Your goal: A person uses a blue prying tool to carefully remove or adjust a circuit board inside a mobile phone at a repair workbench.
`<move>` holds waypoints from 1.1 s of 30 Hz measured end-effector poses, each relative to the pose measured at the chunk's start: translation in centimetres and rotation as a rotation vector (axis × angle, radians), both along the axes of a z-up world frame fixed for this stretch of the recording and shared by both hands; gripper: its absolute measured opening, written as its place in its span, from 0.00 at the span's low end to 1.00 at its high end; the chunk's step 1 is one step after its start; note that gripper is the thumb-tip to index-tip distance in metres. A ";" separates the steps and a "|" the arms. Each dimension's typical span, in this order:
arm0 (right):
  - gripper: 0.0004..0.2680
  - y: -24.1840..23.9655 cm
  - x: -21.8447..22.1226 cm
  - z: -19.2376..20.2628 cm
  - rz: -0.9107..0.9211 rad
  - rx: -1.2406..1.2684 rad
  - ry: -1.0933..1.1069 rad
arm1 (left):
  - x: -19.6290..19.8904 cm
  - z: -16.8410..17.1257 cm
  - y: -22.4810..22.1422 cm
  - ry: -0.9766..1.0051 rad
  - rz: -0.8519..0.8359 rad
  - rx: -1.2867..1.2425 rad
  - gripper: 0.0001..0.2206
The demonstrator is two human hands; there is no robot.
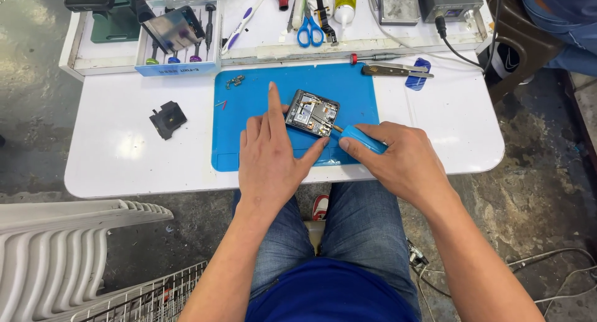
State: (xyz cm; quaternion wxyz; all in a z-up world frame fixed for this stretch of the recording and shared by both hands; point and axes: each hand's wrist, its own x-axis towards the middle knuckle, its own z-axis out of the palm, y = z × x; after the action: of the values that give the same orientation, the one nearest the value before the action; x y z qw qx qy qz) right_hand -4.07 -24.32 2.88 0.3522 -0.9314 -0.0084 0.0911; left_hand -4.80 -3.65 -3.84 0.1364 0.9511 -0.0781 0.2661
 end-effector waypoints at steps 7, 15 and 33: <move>0.21 0.0 0.1 -0.2 0.012 0.017 0.001 | 0.0 -0.1 0.0 0.003 0.005 -0.014 0.49; 0.22 0.1 0.1 -0.2 0.000 0.003 -0.005 | 0.0 -0.3 0.0 0.023 -0.004 -0.029 0.49; 0.21 0.3 0.1 0.2 -0.012 0.002 0.013 | 0.1 -0.2 0.0 0.019 0.000 -0.021 0.49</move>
State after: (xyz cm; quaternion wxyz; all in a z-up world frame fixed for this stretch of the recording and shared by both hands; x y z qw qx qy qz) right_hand -3.99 -24.02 3.03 0.3539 -0.9304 -0.0005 0.0951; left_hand -4.75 -3.63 -4.00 0.1472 0.9521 -0.0738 0.2577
